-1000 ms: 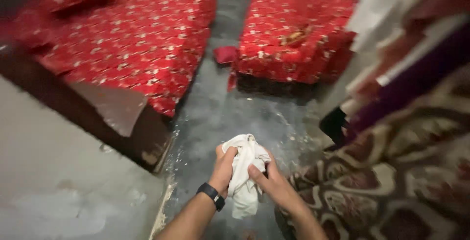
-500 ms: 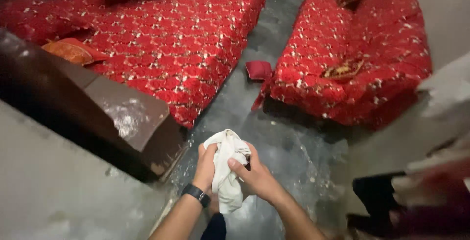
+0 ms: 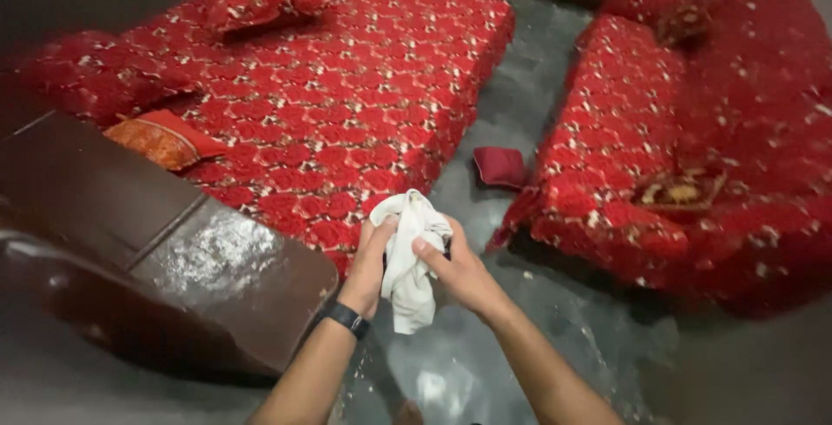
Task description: The person uses a white cloth to wipe down a brown backpack and then cleans the wooden headboard of a bed.
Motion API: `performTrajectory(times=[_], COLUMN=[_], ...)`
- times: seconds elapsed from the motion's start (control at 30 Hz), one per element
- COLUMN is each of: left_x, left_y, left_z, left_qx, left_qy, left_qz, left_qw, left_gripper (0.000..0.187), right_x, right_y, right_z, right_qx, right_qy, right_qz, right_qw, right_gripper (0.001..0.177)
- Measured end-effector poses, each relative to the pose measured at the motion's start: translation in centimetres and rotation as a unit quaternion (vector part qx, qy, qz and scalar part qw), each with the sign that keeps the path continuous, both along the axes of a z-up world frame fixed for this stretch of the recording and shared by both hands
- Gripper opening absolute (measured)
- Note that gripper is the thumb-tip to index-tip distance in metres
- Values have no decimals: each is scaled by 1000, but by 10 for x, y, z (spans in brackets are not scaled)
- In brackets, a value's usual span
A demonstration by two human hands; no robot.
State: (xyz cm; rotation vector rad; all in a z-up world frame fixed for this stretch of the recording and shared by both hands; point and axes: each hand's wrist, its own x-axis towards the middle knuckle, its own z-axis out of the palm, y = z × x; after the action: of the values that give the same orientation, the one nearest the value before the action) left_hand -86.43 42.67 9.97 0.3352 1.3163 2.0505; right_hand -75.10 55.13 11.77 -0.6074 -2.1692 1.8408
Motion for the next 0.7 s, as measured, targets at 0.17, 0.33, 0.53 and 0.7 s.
performTrajectory(times=[0.17,0.33,0.53,0.7], left_x=[-68,-138,-231,-321], left_y=[1,-1,-1,1], left_z=[6,-18,-52,-52], left_qx=[-51,-66,-117,-205], left_qy=[-8,3,-6,-14], left_qz=[25,97,222,316], left_qw=[998,993,968,926], left_gripper=[56,59,56,58], right_x=[-87,-183,-309,-428], right_y=[12,26,39,41], right_z=[8,-23,-42,-25], right_qx=[-6,2,1,30], right_qy=[-30,-51,-16,-111], right_qz=[32,93,225,303], right_qw=[999,994,974,946], right_gripper=[78,79,76,77])
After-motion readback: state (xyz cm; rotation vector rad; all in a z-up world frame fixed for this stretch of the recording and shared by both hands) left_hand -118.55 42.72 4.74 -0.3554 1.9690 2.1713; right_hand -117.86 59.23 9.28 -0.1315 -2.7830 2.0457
